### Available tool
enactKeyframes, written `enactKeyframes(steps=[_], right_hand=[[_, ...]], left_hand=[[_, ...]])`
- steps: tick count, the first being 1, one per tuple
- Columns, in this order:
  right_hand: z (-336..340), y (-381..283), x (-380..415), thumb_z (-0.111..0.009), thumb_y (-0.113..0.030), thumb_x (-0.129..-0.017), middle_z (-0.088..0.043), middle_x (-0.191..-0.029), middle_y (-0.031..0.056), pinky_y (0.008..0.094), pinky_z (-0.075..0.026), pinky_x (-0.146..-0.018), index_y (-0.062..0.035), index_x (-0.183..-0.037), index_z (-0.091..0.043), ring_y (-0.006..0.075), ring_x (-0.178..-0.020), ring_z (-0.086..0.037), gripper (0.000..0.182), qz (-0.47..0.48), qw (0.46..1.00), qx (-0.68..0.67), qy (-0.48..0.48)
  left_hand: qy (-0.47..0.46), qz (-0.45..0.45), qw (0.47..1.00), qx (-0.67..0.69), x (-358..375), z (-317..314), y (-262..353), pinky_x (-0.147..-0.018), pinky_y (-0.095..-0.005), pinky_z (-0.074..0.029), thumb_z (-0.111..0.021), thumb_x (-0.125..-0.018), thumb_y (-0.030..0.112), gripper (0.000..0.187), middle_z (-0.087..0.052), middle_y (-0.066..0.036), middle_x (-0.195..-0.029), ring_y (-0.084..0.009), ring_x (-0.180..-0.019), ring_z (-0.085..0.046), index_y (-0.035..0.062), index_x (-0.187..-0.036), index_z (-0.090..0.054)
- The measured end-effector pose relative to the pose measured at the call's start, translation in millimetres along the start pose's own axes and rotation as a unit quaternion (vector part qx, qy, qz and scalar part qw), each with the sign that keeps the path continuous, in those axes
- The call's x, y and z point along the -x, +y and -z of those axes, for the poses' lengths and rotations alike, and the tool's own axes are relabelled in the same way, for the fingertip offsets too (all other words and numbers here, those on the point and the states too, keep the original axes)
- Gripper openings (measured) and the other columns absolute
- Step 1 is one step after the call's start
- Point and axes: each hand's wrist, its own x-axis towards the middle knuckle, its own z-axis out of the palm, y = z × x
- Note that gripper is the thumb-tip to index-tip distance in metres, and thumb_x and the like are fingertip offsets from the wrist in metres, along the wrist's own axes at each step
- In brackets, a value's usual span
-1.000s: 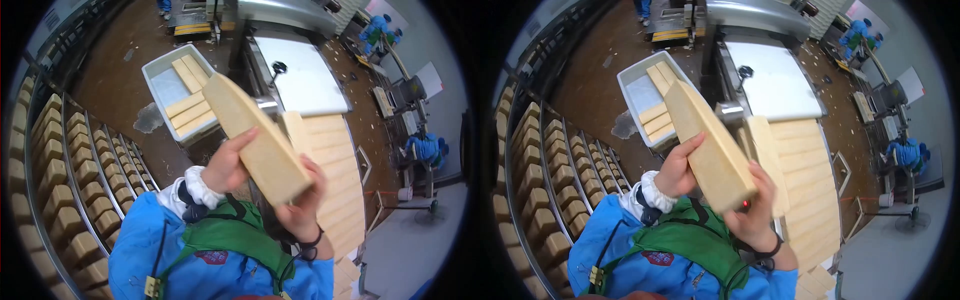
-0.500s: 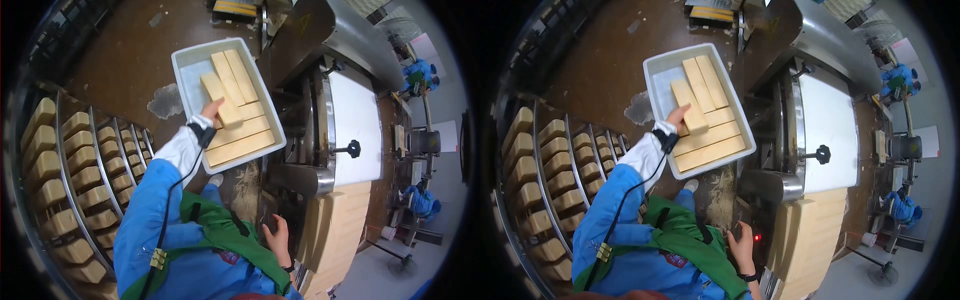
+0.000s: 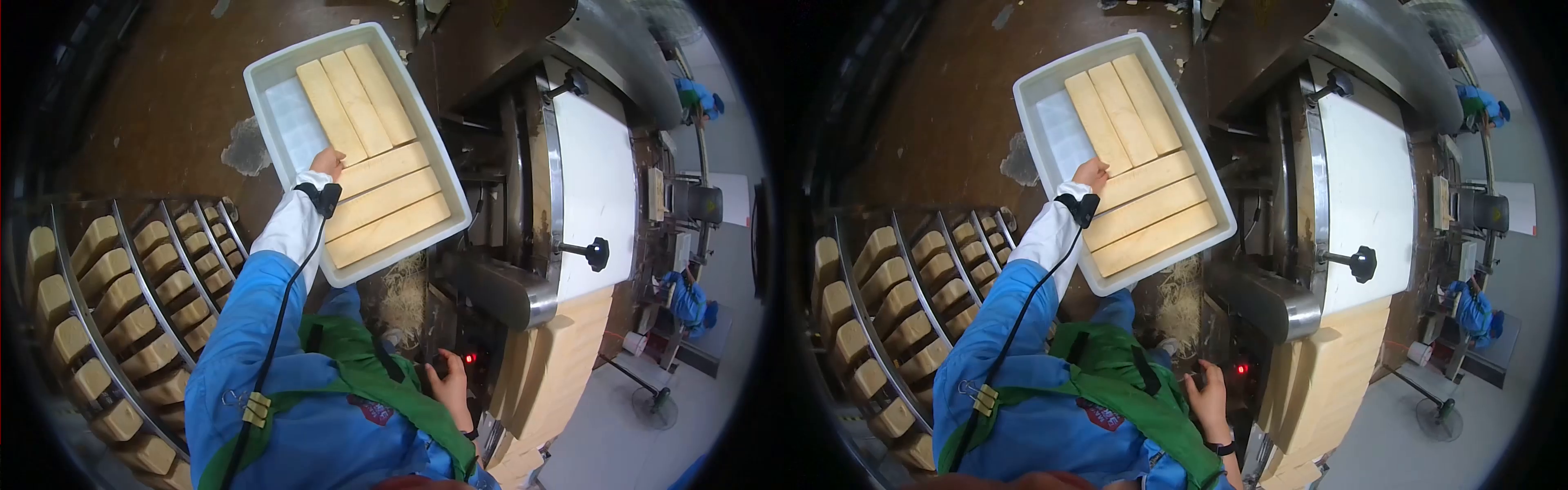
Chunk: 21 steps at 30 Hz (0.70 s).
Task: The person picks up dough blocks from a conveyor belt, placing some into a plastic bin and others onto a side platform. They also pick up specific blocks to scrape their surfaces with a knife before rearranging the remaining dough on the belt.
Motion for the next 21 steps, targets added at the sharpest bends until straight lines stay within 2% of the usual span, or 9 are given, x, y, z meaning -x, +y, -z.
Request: enactKeyframes(steps=[1, 2, 3, 4, 5, 7, 10, 14, 21], right_hand=[[0.6, -1.0, 0.1, -0.078, -0.011, -0.082, -0.064, -0.113, 0.0173, 0.0377, -0.05, -0.092, 0.0007, -0.12, -0.062, 0.0313, -0.106, -0.063, 0.043, 0.006, 1.0, -0.001, 0.007], [1.0, -1.9, 0.7, -0.077, -0.011, -0.082, -0.064, -0.112, 0.0174, 0.0375, -0.051, -0.092, 0.0007, -0.119, -0.063, 0.031, -0.106, -0.064, 0.042, 0.013, 1.0, -0.003, 0.017], [2.4, -4.0, -0.9, -0.077, -0.011, -0.082, -0.065, -0.112, 0.0174, 0.0374, -0.051, -0.091, 0.0007, -0.119, -0.063, 0.0308, -0.105, -0.064, 0.041, 0.021, 0.999, -0.005, 0.029], [6.1, -10.9, -2.5, -0.077, -0.01, -0.082, -0.066, -0.11, 0.0171, 0.0371, -0.051, -0.089, 0.0008, -0.117, -0.064, 0.0306, -0.102, -0.065, 0.039, 0.035, 0.998, -0.016, 0.045], [11.8, -20.7, -0.4, -0.077, -0.009, -0.082, -0.066, -0.107, 0.0168, 0.0368, -0.052, -0.087, 0.0009, -0.115, -0.064, 0.0304, -0.1, -0.066, 0.037, 0.046, 0.997, -0.027, 0.061], [22.4, -31.1, 4.8, -0.076, -0.008, -0.081, -0.067, -0.102, 0.0165, 0.0374, -0.053, -0.083, 0.0009, -0.11, -0.065, 0.0315, -0.093, -0.067, 0.032, 0.093, 0.989, -0.03, 0.109], [38.4, -35.2, 19.2, -0.075, -0.006, -0.08, -0.068, -0.093, 0.016, 0.0393, -0.054, -0.076, 0.0001, -0.101, -0.066, 0.0341, -0.084, -0.067, 0.024, 0.19, 0.96, -0.005, 0.207], [64.9, -27.6, 55.9, -0.075, -0.001, -0.075, -0.068, -0.082, 0.0128, 0.0396, -0.053, -0.066, -0.002, -0.093, -0.067, 0.0321, -0.072, -0.067, 0.019, 0.263, 0.902, 0.024, 0.342], [117.8, 51.9, 162.8, -0.073, 0.006, -0.071, -0.067, -0.08, 0.0116, 0.0373, -0.052, -0.059, -0.0035, -0.097, -0.064, 0.0295, -0.066, -0.066, 0.029, 0.245, 0.8, 0.022, 0.548]], left_hand=[[0.023, 0.072, 0.961, 0.266, -2.8, -5.7, 0.9, -0.081, -0.0402, -0.054, -0.06, -0.085, 0.003, 0.039, -0.07, -0.023, -0.101, -0.0301, -0.091, -0.069, -0.0025, -0.123, -0.062], [0.051, 0.108, 0.916, 0.382, 0.1, -11.9, 6.1, -0.079, -0.0401, -0.054, -0.059, -0.083, 0.003, 0.043, -0.07, -0.023, -0.102, -0.0302, -0.091, -0.069, -0.0011, -0.126, -0.061], [0.037, 0.013, 0.999, -0.012, 0.3, -3.9, -0.7, -0.082, -0.0404, -0.054, -0.06, -0.081, 0.005, 0.05, -0.068, -0.025, -0.105, -0.0343, -0.095, -0.068, -0.0023, -0.13, -0.055], [0.082, 0.094, 0.991, 0.045, -7.3, -11.9, -12.5, -0.088, -0.0422, -0.053, -0.061, -0.08, 0.01, 0.052, -0.067, -0.026, -0.113, -0.0367, -0.103, -0.067, -0.004, -0.13, -0.055], [0.203, 0.132, 0.967, -0.083, 5.3, -28.4, -3.6, -0.093, -0.0442, -0.051, -0.063, -0.079, 0.015, 0.055, -0.067, -0.029, -0.115, -0.0402, -0.108, -0.066, -0.0048, -0.129, -0.056], [0.206, 0.118, 0.96, -0.149, 51.0, -52.7, 45.5, -0.094, -0.045, -0.052, -0.066, -0.081, 0.02, 0.053, -0.068, -0.028, -0.114, -0.0431, -0.111, -0.064, -0.0008, -0.129, -0.058], [0.044, -0.01, 0.993, -0.105, 113.9, -101.8, 43.5, -0.083, -0.0431, -0.053, -0.069, -0.084, 0.02, 0.037, -0.071, -0.021, -0.097, -0.0359, -0.092, -0.068, 0.004, -0.117, -0.066], [-0.393, 0.055, 0.907, -0.138, 233.5, -151.5, 115.8, -0.077, -0.0328, -0.053, -0.072, -0.087, 0.027, 0.038, -0.072, -0.013, -0.092, -0.0202, -0.084, -0.067, 0.0028, -0.116, -0.068], [-0.6, -0.087, 0.768, -0.209, 372.1, -250.3, 151.1, -0.075, -0.0328, -0.054, -0.072, -0.09, 0.03, 0.045, -0.071, -0.009, -0.09, -0.0174, -0.08, -0.067, -0.0011, -0.122, -0.064]])
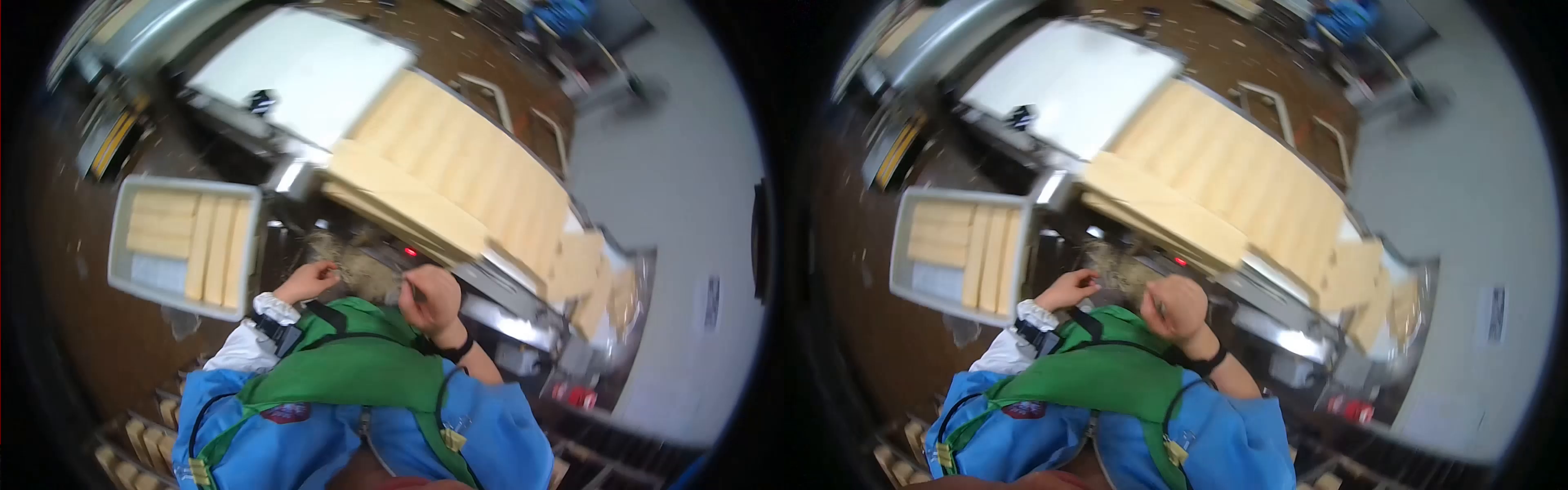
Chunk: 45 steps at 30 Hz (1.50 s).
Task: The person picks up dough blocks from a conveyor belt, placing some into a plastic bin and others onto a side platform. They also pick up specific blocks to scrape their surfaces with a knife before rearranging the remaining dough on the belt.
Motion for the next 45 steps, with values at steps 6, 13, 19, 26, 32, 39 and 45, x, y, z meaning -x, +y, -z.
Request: enactKeyframes(steps=[6, 13, 19, 26, 32, 39, 45], right_hand=[[146.2, 127.0, 85.9, -0.069, 0.003, -0.079, -0.068, -0.088, 0.014, 0.0367, -0.053, -0.068, -0.0001, -0.103, -0.063, 0.0325, -0.076, -0.066, 0.025, -0.194, 0.934, 0.208, 0.218], [306.4, 344.9, 193.0, -0.07, -0.019, -0.086, -0.061, -0.12, 0.0254, 0.0506, -0.042, -0.104, 0.0033, -0.123, -0.059, 0.0418, -0.116, -0.055, 0.045, -0.412, 0.819, 0.382, 0.118], [394.0, 442.9, 177.9, -0.058, -0.015, -0.09, -0.064, -0.124, 0.0182, 0.0518, -0.043, -0.104, -0.0067, -0.12, -0.063, 0.0389, -0.121, -0.055, 0.032, -0.278, 0.814, 0.351, -0.371], [350.7, 459.4, 125.3, -0.068, -0.014, -0.07, -0.069, -0.119, 0.0145, 0.0583, -0.038, -0.109, -0.0201, -0.124, -0.066, 0.0341, -0.119, -0.061, 0.054, -0.264, 0.654, 0.429, -0.565], [451.6, 462.3, 89.7, -0.077, -0.014, -0.064, -0.065, -0.119, 0.0153, 0.0476, -0.044, -0.103, -0.0111, -0.116, -0.066, 0.0379, -0.119, -0.057, 0.053, -0.303, 0.788, 0.345, -0.41], [696.8, 361.6, 162.1, -0.073, -0.009, -0.086, -0.061, -0.126, 0.0139, 0.035, -0.05, -0.097, 0.002, -0.133, -0.053, 0.0222, -0.109, -0.062, 0.053, -0.455, 0.843, 0.053, 0.283], [688.0, 274.2, 267.1, -0.073, 0.006, -0.082, -0.068, -0.116, 0.0114, 0.038, -0.053, -0.09, 0.0056, -0.126, -0.06, 0.0238, -0.101, -0.064, 0.046, -0.321, 0.82, 0.344, 0.326]], left_hand=[[-0.077, 0.009, 0.99, -0.115, -44.5, -79.8, 86.1, -0.075, -0.0326, -0.054, -0.071, -0.093, 0.028, 0.045, -0.07, -0.011, -0.096, -0.0176, -0.083, -0.067, 0.0011, -0.127, -0.062], [-0.163, 0.043, 0.979, -0.114, -83.7, -183.2, 133.6, -0.081, -0.0354, -0.056, -0.069, -0.093, 0.035, 0.051, -0.073, -0.016, -0.101, -0.0228, -0.09, -0.07, 0.0015, -0.13, -0.06], [-0.08, 0.05, 0.978, -0.189, -73.4, -230.0, 155.7, -0.088, -0.0391, -0.054, -0.064, -0.095, 0.041, 0.051, -0.072, -0.02, -0.106, -0.0327, -0.097, -0.07, 0.0038, -0.13, -0.061], [-0.009, 0.133, 0.978, -0.163, -54.0, -205.1, 131.4, -0.086, -0.0379, -0.054, -0.062, -0.094, 0.04, 0.054, -0.074, -0.014, -0.106, -0.03, -0.096, -0.07, 0.0041, -0.134, -0.058], [-0.008, 0.113, 0.982, -0.154, -62.4, -212.0, 112.5, -0.088, -0.0394, -0.054, -0.064, -0.092, 0.043, 0.055, -0.072, -0.017, -0.11, -0.0314, -0.099, -0.069, 0.0054, -0.132, -0.06], [0.005, 0.127, 0.986, -0.104, -70.3, -213.8, 68.6, -0.087, -0.0373, -0.055, -0.068, -0.088, 0.041, 0.051, -0.073, -0.02, -0.104, -0.03, -0.096, -0.071, 0.003, -0.123, -0.066], [-0.025, 0.147, 0.989, 0.001, -74.9, -226.0, 25.9, -0.08, -0.0313, -0.053, -0.071, -0.091, 0.027, 0.038, -0.072, -0.012, -0.096, -0.0159, -0.088, -0.066, -0.0005, -0.118, -0.066]])
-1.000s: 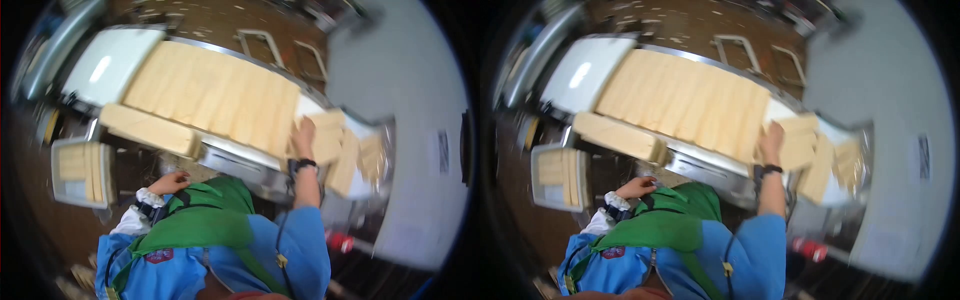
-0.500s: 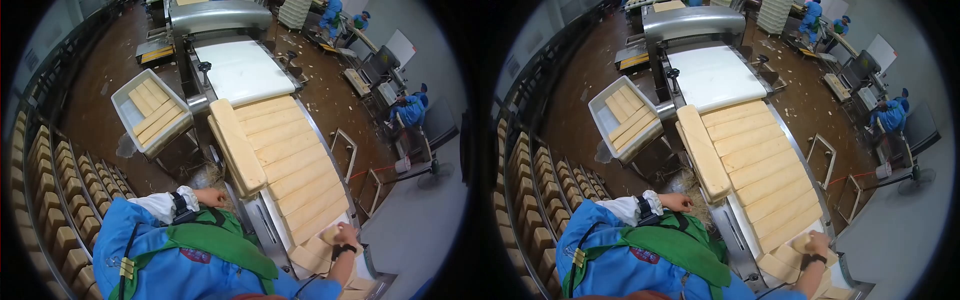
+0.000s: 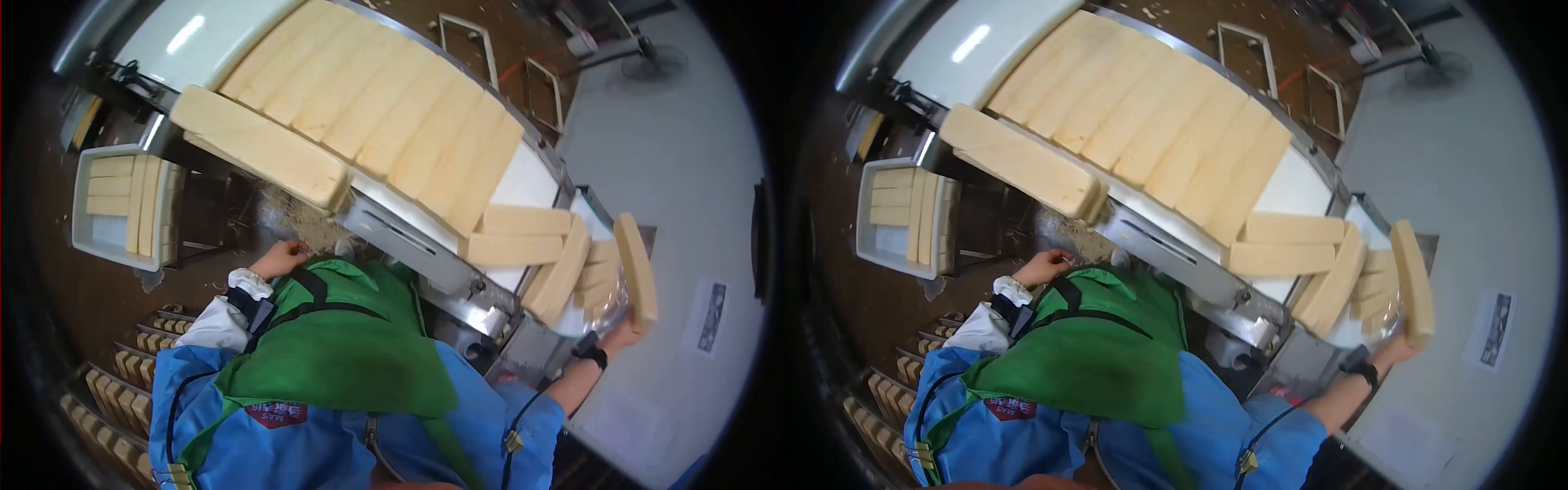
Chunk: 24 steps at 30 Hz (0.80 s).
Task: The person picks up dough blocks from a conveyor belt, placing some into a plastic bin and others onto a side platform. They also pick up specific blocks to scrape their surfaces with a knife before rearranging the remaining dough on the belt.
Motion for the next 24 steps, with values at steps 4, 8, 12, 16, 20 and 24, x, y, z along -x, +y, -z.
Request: enactKeyframes(steps=[4, 8, 12, 16, 20, 24], right_hand=[[-45.2, 32.1, 80.9, -0.087, -0.018, -0.068, -0.064, -0.127, 0.0234, 0.0493, -0.047, -0.103, 0.0033, -0.14, -0.049, 0.0399, -0.115, -0.061, 0.084, -0.026, 0.891, 0.424, -0.162], [-198.4, -79.5, 145.6, -0.077, -0.009, -0.069, -0.059, -0.134, 0.0247, 0.0505, -0.043, -0.107, -0.0042, -0.14, -0.051, 0.0454, -0.124, -0.054, 0.076, 0.265, 0.842, 0.247, -0.401], [-321.5, -137.1, 169.0, -0.067, -0.002, -0.071, -0.066, -0.121, 0.0233, 0.0491, -0.046, -0.104, -0.0041, -0.128, -0.056, 0.0449, -0.116, -0.059, 0.058, 0.178, 0.671, 0.243, -0.678], [-363.4, -157.3, 169.1, -0.071, -0.012, -0.062, -0.066, -0.123, 0.0133, 0.0532, -0.044, -0.103, -0.0117, -0.122, -0.066, 0.036, -0.124, -0.056, 0.06, 0.212, 0.496, 0.393, -0.745], [-344.9, -169.8, 137.9, -0.084, -0.016, -0.055, -0.066, -0.108, 0.0091, 0.0575, -0.04, -0.096, -0.0123, -0.115, -0.068, 0.0358, -0.112, -0.06, 0.062, 0.315, 0.5, 0.341, -0.731], [-244.3, -191.4, 52.9, -0.082, -0.005, -0.071, -0.068, -0.104, 0.012, 0.0409, -0.05, -0.091, -0.0024, -0.109, -0.065, 0.03, -0.101, -0.065, 0.042, 0.217, 0.777, 0.165, -0.567]], left_hand=[[-0.036, 0.033, 0.998, -0.037, 0.0, -1.4, 1.6, -0.073, -0.0306, -0.051, -0.073, -0.091, 0.026, 0.037, -0.07, -0.008, -0.089, -0.0119, -0.081, -0.062, -0.0016, -0.114, -0.067], [0.012, 0.001, 0.997, -0.071, -21.6, -11.4, -36.4, -0.079, -0.0355, -0.053, -0.073, -0.087, 0.036, 0.048, -0.073, -0.014, -0.095, -0.0205, -0.086, -0.068, -0.0021, -0.116, -0.066], [0.02, 0.024, 1.0, -0.003, -64.9, -23.2, -78.4, -0.077, -0.0373, -0.055, -0.069, -0.087, 0.036, 0.041, -0.074, -0.015, -0.094, -0.0265, -0.086, -0.071, -0.0007, -0.106, -0.07], [0.05, 0.079, 0.991, 0.092, -137.8, -16.6, -149.8, -0.064, -0.0406, -0.054, -0.068, -0.088, 0.042, 0.045, -0.073, -0.012, -0.085, -0.0241, -0.07, -0.069, -0.0012, -0.1, -0.07], [0.022, 0.264, 0.836, 0.481, -206.3, -6.2, -178.4, -0.057, -0.0294, -0.054, -0.062, -0.096, 0.032, 0.024, -0.065, -0.002, -0.079, -0.0153, -0.065, -0.063, 0.0101, -0.104, -0.068], [0.147, 0.219, 0.821, 0.506, -222.6, 16.4, -139.9, -0.057, -0.0301, -0.054, -0.06, -0.097, 0.034, 0.025, -0.068, -0.005, -0.083, -0.0155, -0.065, -0.064, 0.0104, -0.103, -0.067]])
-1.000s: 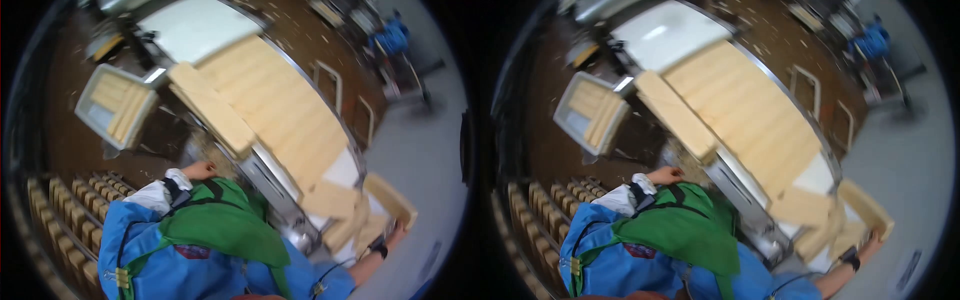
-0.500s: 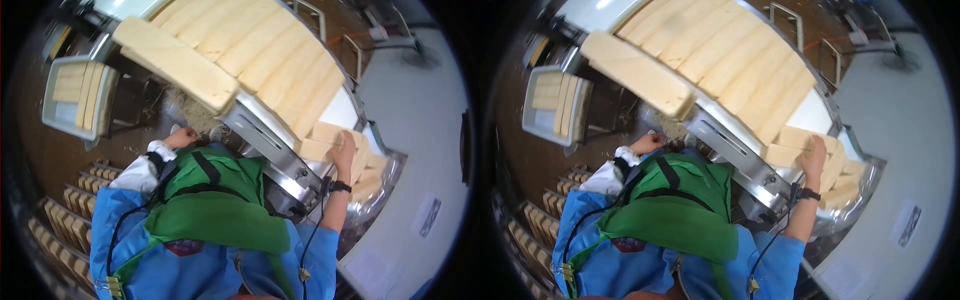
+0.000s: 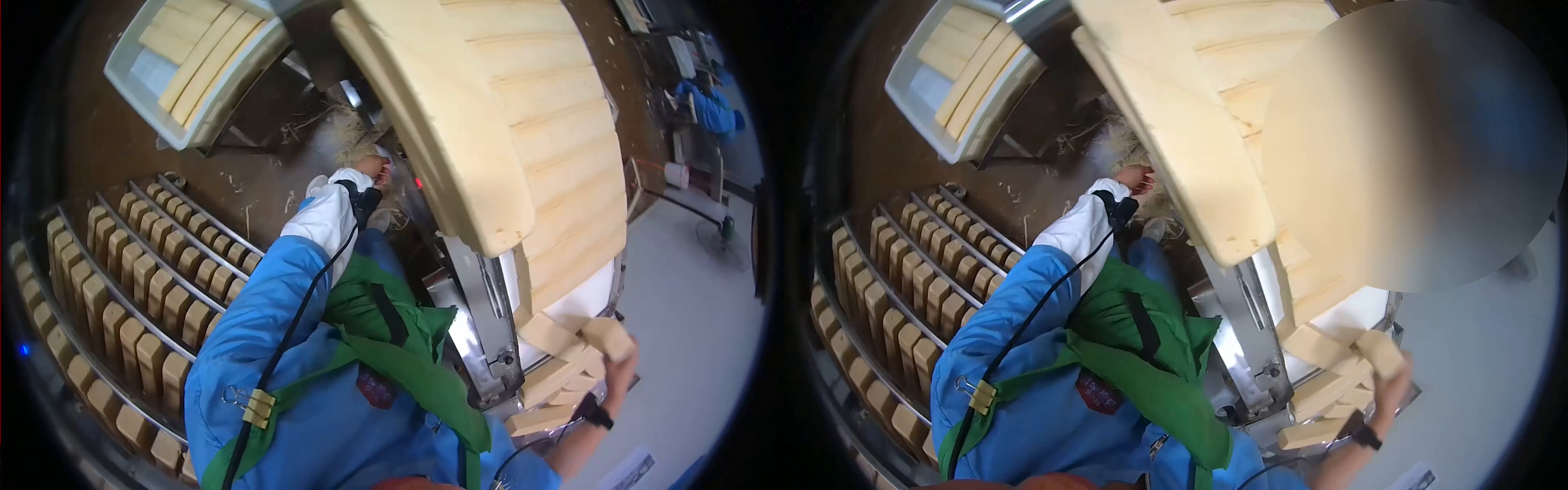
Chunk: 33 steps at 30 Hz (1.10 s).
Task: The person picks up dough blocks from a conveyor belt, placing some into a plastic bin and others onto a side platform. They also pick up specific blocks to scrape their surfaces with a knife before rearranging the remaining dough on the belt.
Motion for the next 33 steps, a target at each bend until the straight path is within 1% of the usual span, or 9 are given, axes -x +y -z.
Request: enactKeyframes(steps=[8, 10, 13, 15, 16, 18, 24, 28, 33], right_hand=[[58.7, 188.1, 236.7, -0.049, -0.018, -0.105, -0.051, -0.144, 0.0097, 0.0389, -0.044, -0.11, -0.0005, -0.132, -0.061, 0.0199, -0.134, -0.047, 0.035, -0.288, 0.818, -0.323, 0.38], [7.6, 178.9, 267.1, -0.056, -0.02, -0.101, -0.055, -0.135, 0.0123, 0.0378, -0.046, -0.103, -0.0042, -0.138, -0.056, 0.0238, -0.124, -0.052, 0.04, -0.312, 0.88, -0.172, 0.314], [-58.7, 167.1, 244.0, -0.064, -0.023, -0.096, -0.059, -0.122, 0.0131, 0.0353, -0.05, -0.088, -0.0086, -0.143, -0.051, 0.0228, -0.105, -0.057, 0.05, -0.5, 0.677, -0.503, 0.197], [-107.4, 105.6, 171.5, -0.081, -0.007, -0.075, -0.056, -0.134, 0.0139, 0.0391, -0.046, -0.102, -0.0055, -0.146, -0.046, 0.029, -0.125, -0.053, 0.08, -0.421, 0.862, -0.214, 0.186], [-109.4, 58.3, 142.3, -0.079, -0.005, -0.07, -0.056, -0.136, 0.0145, 0.0432, -0.041, -0.109, -0.0062, -0.146, -0.046, 0.0329, -0.13, -0.051, 0.082, -0.198, 0.971, -0.01, 0.132], [-108.0, -24.4, 79.4, -0.07, 0.001, -0.063, -0.055, -0.136, 0.0198, 0.0486, -0.036, -0.113, -0.0074, -0.141, -0.052, 0.0392, -0.133, -0.047, 0.08, -0.013, 0.997, 0.005, 0.07], [-163.2, -29.5, 56.0, -0.058, 0.004, -0.077, -0.061, -0.114, 0.0144, 0.0543, -0.034, -0.113, -0.0061, -0.123, -0.059, 0.0332, -0.118, -0.055, 0.047, 0.04, 0.994, 0.099, 0.018], [-121.0, -34.5, 76.9, -0.058, 0.004, -0.076, -0.061, -0.117, 0.0146, 0.0519, -0.038, -0.11, -0.0056, -0.123, -0.059, 0.0336, -0.117, -0.056, 0.048, 0.037, 0.994, 0.091, 0.056], [-41.9, -30.4, 93.5, -0.066, 0.007, -0.068, -0.062, -0.111, 0.0174, 0.0463, -0.046, -0.098, -0.0019, -0.14, -0.051, 0.0386, -0.108, -0.058, 0.074, -0.001, 0.966, -0.037, 0.257]], left_hand=[[0.026, -0.163, 0.928, -0.333, -44.8, -14.1, 3.9, -0.06, -0.0404, -0.056, -0.056, -0.095, 0.029, 0.024, -0.07, -0.009, -0.084, -0.024, -0.068, -0.067, 0.0097, -0.101, -0.069], [0.04, -0.183, 0.897, -0.401, -47.8, -15.0, 6.3, -0.061, -0.0414, -0.056, -0.057, -0.094, 0.029, 0.024, -0.071, -0.01, -0.083, -0.0251, -0.068, -0.067, 0.0098, -0.099, -0.07], [0.06, -0.209, 0.843, -0.493, -46.4, 0.4, 5.8, -0.062, -0.0428, -0.056, -0.058, -0.092, 0.029, 0.024, -0.071, -0.011, -0.082, -0.0268, -0.07, -0.068, 0.0101, -0.096, -0.071], [0.071, -0.222, 0.803, -0.549, -45.7, 17.5, 5.1, -0.062, -0.0438, -0.056, -0.058, -0.091, 0.029, 0.024, -0.072, -0.012, -0.082, -0.0279, -0.07, -0.068, 0.0102, -0.094, -0.072], [0.075, -0.227, 0.78, -0.578, -44.7, 23.7, 5.7, -0.063, -0.0443, -0.056, -0.058, -0.091, 0.029, 0.024, -0.072, -0.012, -0.082, -0.0285, -0.071, -0.069, 0.0103, -0.093, -0.073], [0.079, -0.236, 0.73, -0.636, -37.7, 37.1, 9.1, -0.063, -0.0453, -0.056, -0.059, -0.089, 0.029, 0.024, -0.072, -0.013, -0.081, -0.0296, -0.072, -0.069, 0.0104, -0.09, -0.074], [0.063, -0.29, 0.484, -0.823, 15.8, 108.8, -5.2, -0.065, -0.0482, -0.056, -0.06, -0.086, 0.029, 0.024, -0.073, -0.015, -0.08, -0.0329, -0.074, -0.071, 0.0109, -0.084, -0.076], [-0.203, -0.379, 0.328, -0.841, 4.9, 63.2, -20.6, -0.08, -0.0482, -0.055, -0.064, -0.083, 0.023, 0.017, -0.07, -0.021, -0.095, -0.0386, -0.096, -0.069, 0.0095, -0.093, -0.069], [-0.159, -0.359, 0.473, -0.789, 88.4, 76.2, -17.4, -0.066, -0.0474, -0.053, -0.066, -0.081, 0.02, 0.014, -0.067, -0.015, -0.08, -0.0329, -0.073, -0.066, 0.0075, -0.085, -0.062]])
